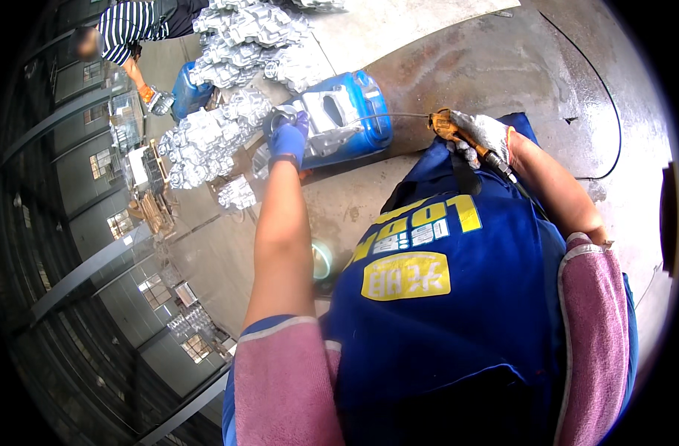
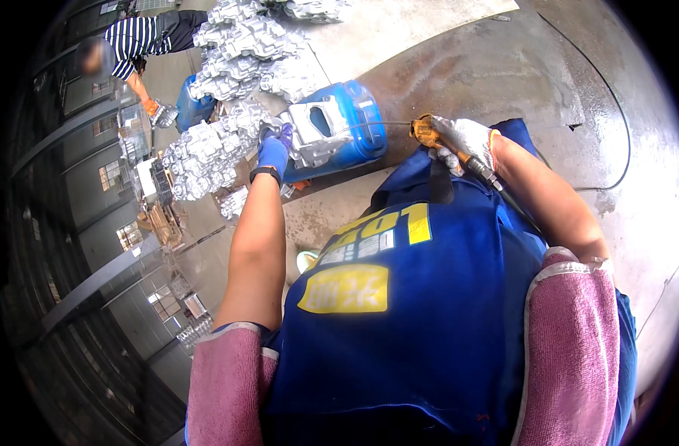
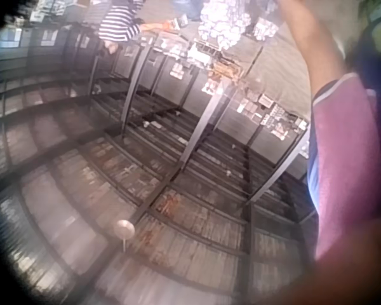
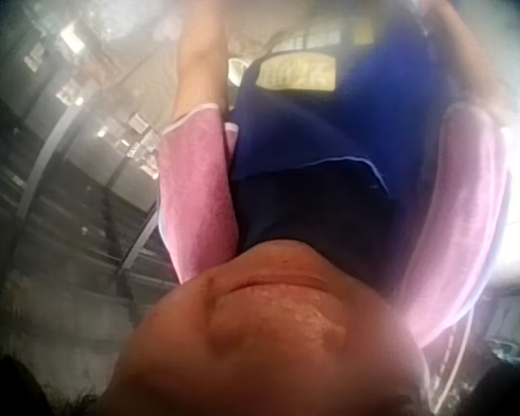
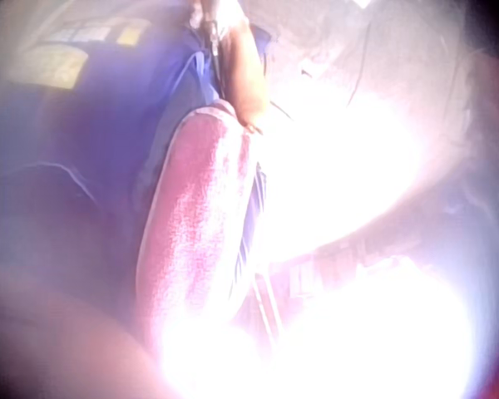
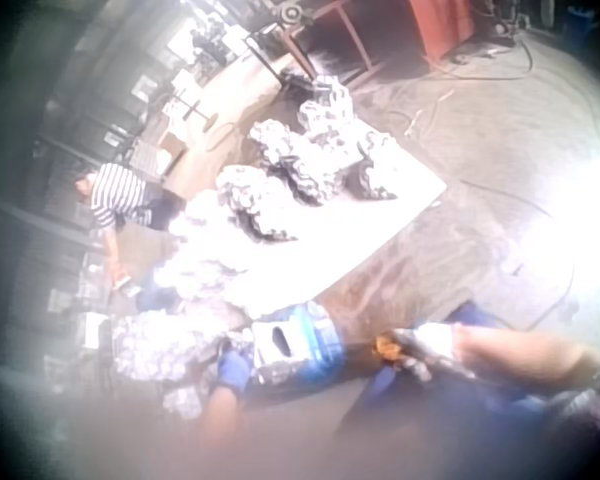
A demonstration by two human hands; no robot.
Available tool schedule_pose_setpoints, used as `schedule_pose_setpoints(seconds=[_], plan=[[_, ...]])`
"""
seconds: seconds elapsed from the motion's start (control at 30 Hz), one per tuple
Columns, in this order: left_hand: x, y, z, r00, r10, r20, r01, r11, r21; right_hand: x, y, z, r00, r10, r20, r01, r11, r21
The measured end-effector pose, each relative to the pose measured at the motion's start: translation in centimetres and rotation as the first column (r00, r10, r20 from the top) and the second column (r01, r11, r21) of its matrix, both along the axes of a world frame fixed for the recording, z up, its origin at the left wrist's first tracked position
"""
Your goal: The person uses an air-powered tool to clean or dry metal engine-related components placed on a blue barrel and a work surface, picking up and rotating the parts by hand while pointing the tool's nozzle into various crevices.
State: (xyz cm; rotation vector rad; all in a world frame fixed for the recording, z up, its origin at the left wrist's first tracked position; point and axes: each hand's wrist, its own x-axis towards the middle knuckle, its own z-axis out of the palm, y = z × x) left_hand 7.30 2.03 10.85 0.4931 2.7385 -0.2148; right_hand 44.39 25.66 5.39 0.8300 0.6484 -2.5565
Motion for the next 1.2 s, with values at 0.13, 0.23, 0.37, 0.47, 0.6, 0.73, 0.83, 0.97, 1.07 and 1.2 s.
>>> schedule_pose_setpoints(seconds=[0.13, 0.23, 0.37, 0.47, 0.6, 0.73, 0.83, 0.97, 1.07, 1.2], plan=[[0.5, 0.6, 0.2, 1.000, -0.006, 0.000, 0.006, 1.000, 0.000, -0.5, -0.3, 0.8, 1.000, 0.008, -0.003, -0.008, 1.000, -0.002], [0.3, 0.2, -0.1, 1.000, 0.006, -0.012, -0.006, 1.000, 0.002, -0.5, -0.3, 0.9, 1.000, -0.006, -0.003, 0.006, 1.000, 0.016], [1.9, 1.7, 1.2, 0.993, 0.101, 0.054, -0.104, 0.993, 0.059, -0.6, -0.4, 0.4, 1.000, -0.023, 0.005, 0.023, 0.999, 0.035], [0.1, -0.7, -0.5, 0.998, 0.035, -0.053, -0.036, 0.999, -0.020, -1.4, -0.7, 1.3, 0.999, -0.015, 0.028, 0.014, 0.999, 0.037], [1.2, 0.9, 0.7, 1.000, 0.009, -0.014, -0.008, 1.000, 0.009, -1.8, 0.0, 0.5, 0.997, -0.064, 0.037, 0.058, 0.988, 0.143], [0.2, -0.6, -0.4, 0.997, -0.059, -0.041, 0.063, 0.992, 0.111, -3.3, 0.5, 0.7, 0.996, -0.092, 0.019, 0.085, 0.965, 0.247], [-0.2, -1.1, -1.1, 0.994, -0.078, -0.075, 0.087, 0.988, 0.129, -4.6, 0.6, 1.1, 0.997, -0.071, -0.011, 0.071, 0.958, 0.277], [0.2, 0.0, -0.7, 0.996, -0.049, -0.069, 0.057, 0.991, 0.123, -5.7, 0.3, 0.2, 0.997, -0.078, 0.000, 0.076, 0.966, 0.249], [-0.4, -0.7, -1.3, 0.997, -0.068, -0.038, 0.073, 0.981, 0.182, -5.9, 0.0, 0.0, 0.997, -0.071, -0.004, 0.070, 0.962, 0.263], [-1.7, -2.2, -3.0, 0.985, -0.090, -0.147, 0.111, 0.984, 0.137, -5.5, 0.1, 2.1, 0.996, -0.086, -0.007, 0.084, 0.946, 0.312]])
